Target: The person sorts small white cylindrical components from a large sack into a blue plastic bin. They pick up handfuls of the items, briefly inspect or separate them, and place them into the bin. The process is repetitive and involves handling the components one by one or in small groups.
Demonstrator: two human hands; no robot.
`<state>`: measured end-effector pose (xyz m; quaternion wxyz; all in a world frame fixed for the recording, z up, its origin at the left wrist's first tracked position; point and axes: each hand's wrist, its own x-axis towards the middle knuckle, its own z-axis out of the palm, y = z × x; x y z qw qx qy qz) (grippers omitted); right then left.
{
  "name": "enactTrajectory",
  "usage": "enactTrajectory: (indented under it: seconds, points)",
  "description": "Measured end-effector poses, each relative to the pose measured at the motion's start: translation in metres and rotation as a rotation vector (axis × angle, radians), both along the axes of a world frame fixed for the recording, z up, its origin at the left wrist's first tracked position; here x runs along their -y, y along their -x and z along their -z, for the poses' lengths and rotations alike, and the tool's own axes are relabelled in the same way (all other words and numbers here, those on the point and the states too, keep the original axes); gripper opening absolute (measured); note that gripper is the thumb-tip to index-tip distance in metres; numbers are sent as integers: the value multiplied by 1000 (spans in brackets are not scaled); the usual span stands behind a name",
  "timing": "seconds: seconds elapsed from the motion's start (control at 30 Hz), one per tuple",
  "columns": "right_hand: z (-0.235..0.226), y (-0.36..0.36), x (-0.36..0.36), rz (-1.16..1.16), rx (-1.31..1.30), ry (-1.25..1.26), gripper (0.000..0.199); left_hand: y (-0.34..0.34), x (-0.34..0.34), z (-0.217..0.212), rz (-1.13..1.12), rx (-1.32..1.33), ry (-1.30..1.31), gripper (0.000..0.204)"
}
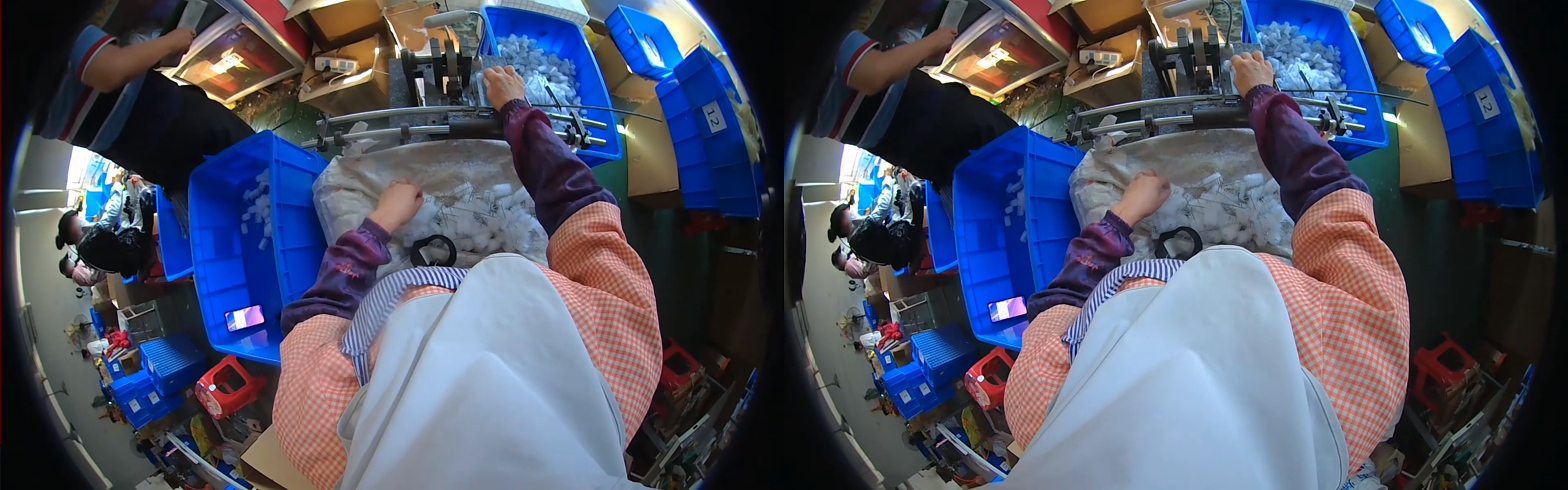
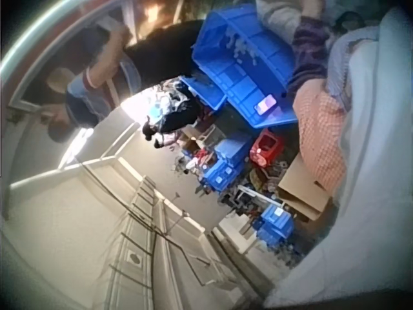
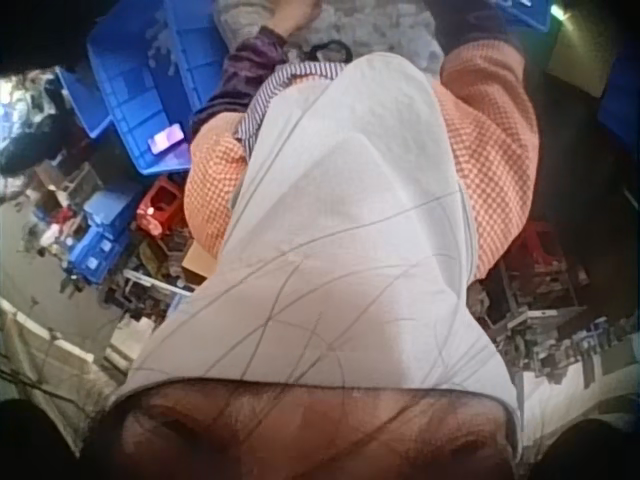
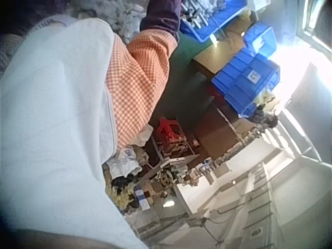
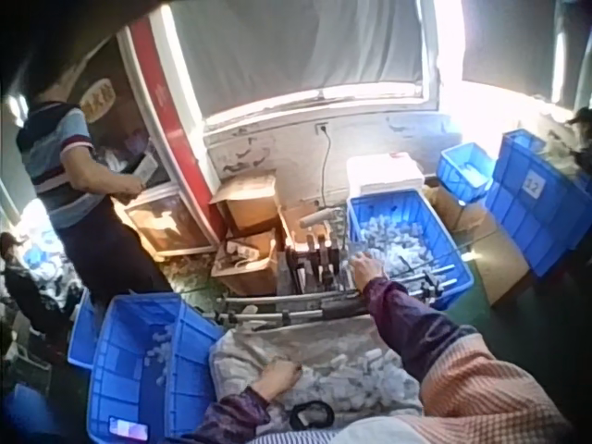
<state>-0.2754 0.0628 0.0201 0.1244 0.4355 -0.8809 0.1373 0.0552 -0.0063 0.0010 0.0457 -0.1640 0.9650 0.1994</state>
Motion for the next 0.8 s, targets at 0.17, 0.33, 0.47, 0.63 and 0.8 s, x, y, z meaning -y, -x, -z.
enactTrajectory:
  seconds: [0.17, 0.33, 0.47, 0.63, 0.8]
  points:
    - [11, 5, 6, -36, 5, -8, 17, 7, -4, 5, 1, 77, -97, 19]
    - [-1, 1, 8, 11, 115, -57, 22, 8, -3, -8, 42, 123, -182, 20]
    - [0, 4, 1, 155, 140, -70, 25, 11, -6, -11, 35, 114, -159, 21]
    - [-9, -11, -16, 182, 65, -68, 31, 9, -6, -17, -40, 29, -136, 18]
    - [0, -20, -2, 176, 81, -46, 31, 12, -10, -29, -130, -177, -143, 14]
